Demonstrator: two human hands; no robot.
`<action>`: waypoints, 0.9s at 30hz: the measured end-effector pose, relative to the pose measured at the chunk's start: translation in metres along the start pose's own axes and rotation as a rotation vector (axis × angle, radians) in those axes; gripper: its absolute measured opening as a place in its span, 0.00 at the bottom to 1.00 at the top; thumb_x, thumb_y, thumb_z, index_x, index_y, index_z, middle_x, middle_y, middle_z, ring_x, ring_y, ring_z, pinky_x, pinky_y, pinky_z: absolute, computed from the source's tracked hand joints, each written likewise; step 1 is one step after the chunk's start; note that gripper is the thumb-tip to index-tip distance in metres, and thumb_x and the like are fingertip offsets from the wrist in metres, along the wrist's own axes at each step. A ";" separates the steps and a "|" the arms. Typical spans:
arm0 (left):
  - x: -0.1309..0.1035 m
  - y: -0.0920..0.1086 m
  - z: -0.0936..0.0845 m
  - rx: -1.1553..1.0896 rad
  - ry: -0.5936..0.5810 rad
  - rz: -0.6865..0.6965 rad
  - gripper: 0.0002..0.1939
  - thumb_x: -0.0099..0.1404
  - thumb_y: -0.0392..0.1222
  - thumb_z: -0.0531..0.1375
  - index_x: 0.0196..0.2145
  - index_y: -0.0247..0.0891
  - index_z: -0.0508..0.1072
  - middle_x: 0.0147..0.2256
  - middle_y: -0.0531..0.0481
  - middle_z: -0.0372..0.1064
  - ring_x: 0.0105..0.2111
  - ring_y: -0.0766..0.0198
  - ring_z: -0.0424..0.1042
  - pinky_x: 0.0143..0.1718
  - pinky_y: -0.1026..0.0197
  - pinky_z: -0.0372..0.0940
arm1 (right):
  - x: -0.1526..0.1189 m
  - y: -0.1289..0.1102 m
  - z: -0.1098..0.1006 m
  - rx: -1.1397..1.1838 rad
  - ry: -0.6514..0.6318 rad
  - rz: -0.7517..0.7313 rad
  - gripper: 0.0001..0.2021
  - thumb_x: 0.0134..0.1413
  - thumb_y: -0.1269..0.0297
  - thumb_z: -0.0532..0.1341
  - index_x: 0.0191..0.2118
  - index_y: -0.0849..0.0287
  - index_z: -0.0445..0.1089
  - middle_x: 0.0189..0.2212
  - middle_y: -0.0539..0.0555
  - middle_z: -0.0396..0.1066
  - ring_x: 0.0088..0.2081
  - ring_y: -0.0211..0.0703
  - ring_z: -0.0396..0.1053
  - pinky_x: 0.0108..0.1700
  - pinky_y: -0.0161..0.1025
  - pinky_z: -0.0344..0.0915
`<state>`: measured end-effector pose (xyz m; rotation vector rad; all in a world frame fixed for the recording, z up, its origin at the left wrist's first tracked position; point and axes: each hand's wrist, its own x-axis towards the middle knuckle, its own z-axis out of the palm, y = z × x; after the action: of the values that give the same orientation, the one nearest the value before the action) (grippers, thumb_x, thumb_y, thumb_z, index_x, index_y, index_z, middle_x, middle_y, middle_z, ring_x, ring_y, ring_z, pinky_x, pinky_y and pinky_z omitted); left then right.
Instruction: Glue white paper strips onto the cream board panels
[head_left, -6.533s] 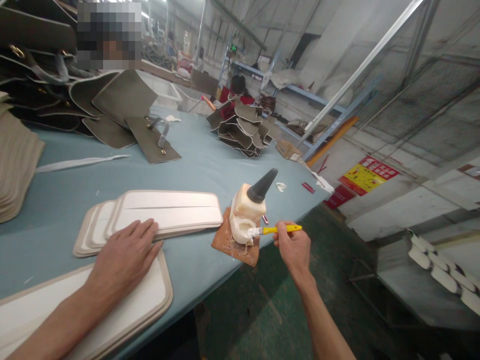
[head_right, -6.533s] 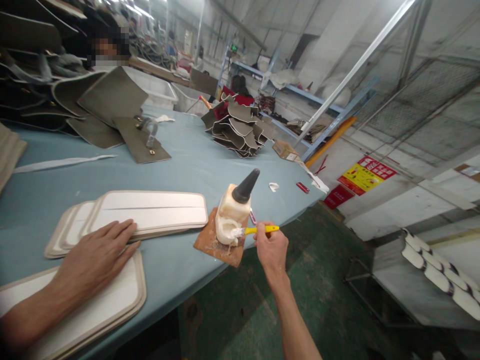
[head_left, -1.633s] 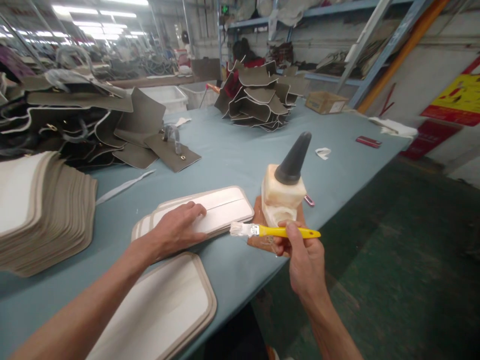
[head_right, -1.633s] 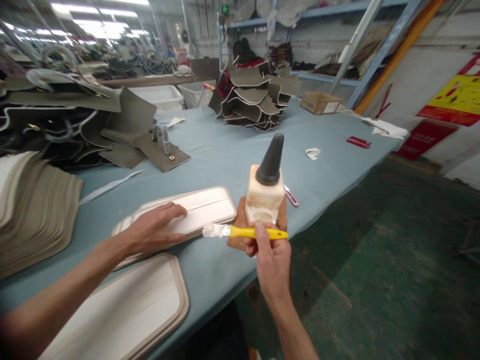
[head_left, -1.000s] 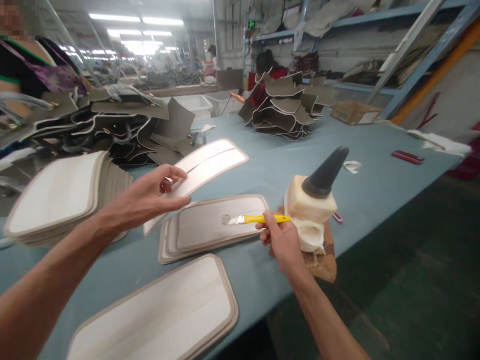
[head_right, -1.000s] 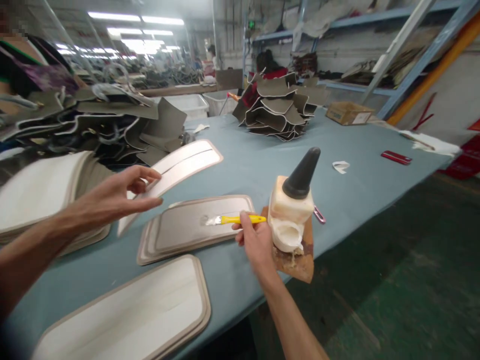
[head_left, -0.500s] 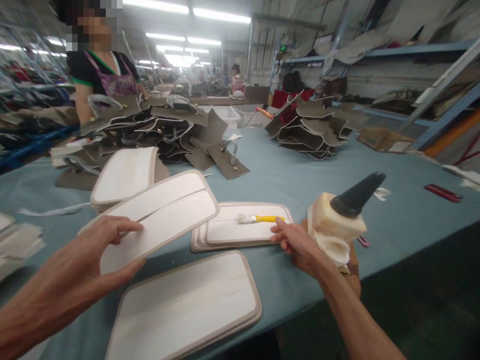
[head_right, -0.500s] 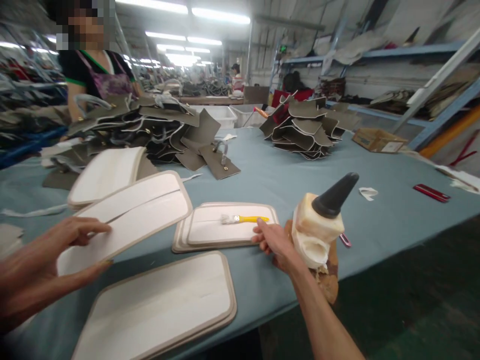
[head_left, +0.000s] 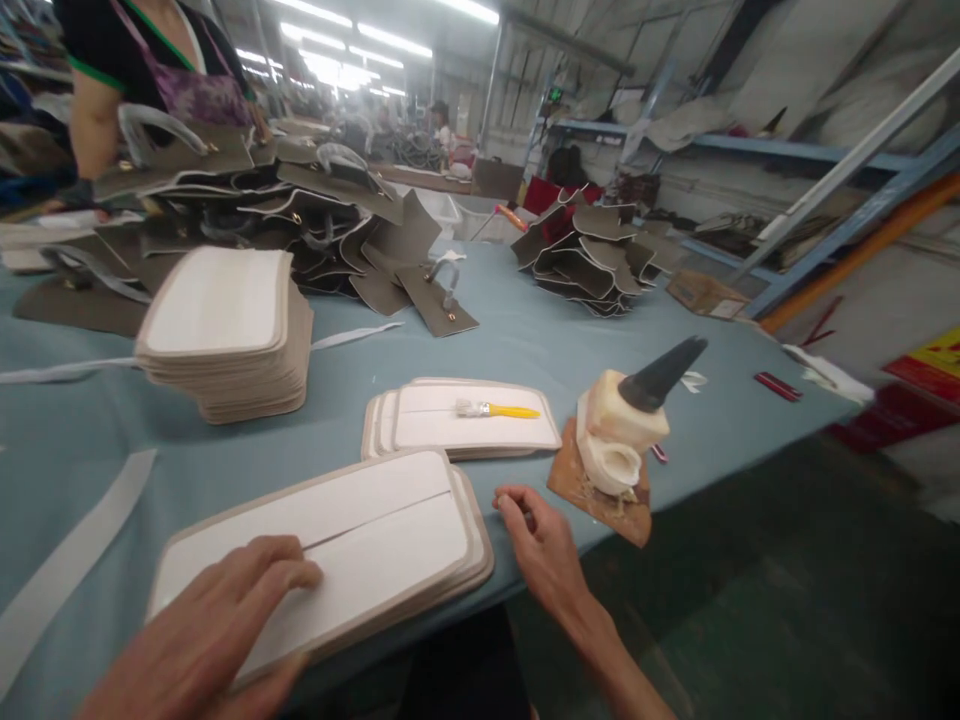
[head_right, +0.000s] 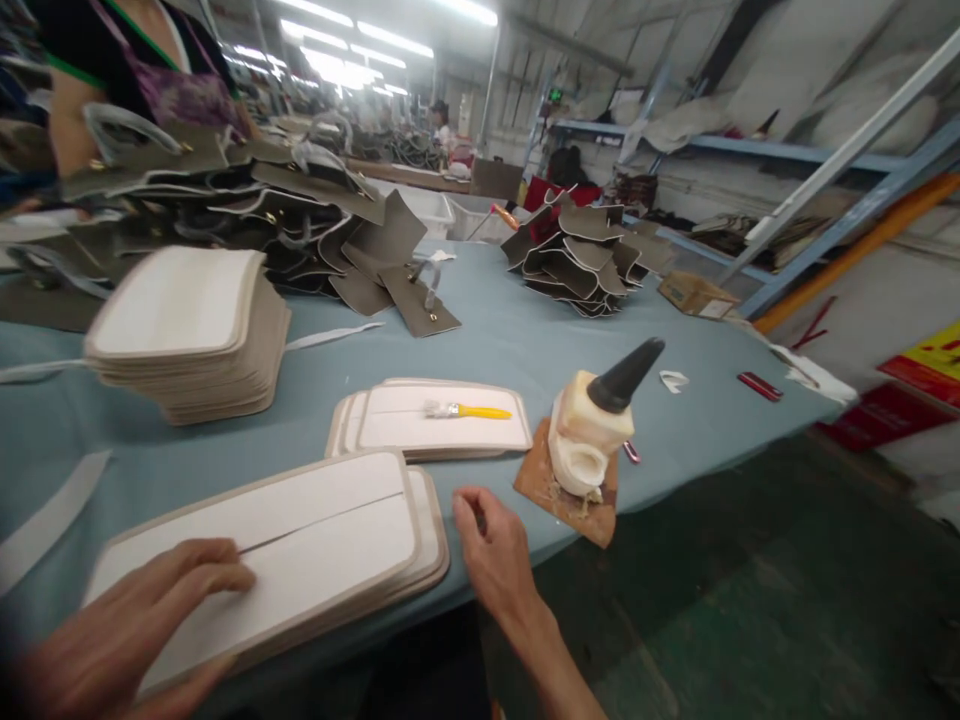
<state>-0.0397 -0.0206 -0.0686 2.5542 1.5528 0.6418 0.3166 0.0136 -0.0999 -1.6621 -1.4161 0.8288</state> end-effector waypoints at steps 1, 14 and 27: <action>-0.002 0.000 0.003 -0.013 -0.012 0.013 0.17 0.66 0.56 0.57 0.51 0.55 0.69 0.54 0.52 0.71 0.53 0.53 0.73 0.55 0.53 0.70 | -0.005 0.004 0.001 -0.015 -0.009 -0.022 0.20 0.67 0.47 0.54 0.47 0.57 0.75 0.42 0.57 0.79 0.43 0.50 0.75 0.46 0.44 0.69; 0.018 0.010 0.013 -0.048 -0.154 0.034 0.15 0.66 0.58 0.58 0.49 0.57 0.71 0.51 0.53 0.74 0.49 0.53 0.75 0.52 0.54 0.72 | -0.028 0.030 0.006 -0.409 -0.035 -0.510 0.54 0.46 0.31 0.69 0.67 0.67 0.56 0.60 0.73 0.68 0.62 0.69 0.64 0.66 0.68 0.59; 0.024 0.007 0.015 -0.057 -0.257 -0.046 0.15 0.65 0.58 0.59 0.49 0.61 0.71 0.52 0.52 0.73 0.52 0.48 0.74 0.55 0.45 0.71 | -0.025 0.035 0.006 -0.367 -0.013 -0.553 0.46 0.49 0.42 0.73 0.65 0.66 0.58 0.58 0.69 0.71 0.61 0.63 0.66 0.67 0.66 0.58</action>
<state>-0.0188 -0.0006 -0.0727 2.4370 1.4787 0.3312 0.3237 -0.0121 -0.1337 -1.3965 -1.9971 0.2761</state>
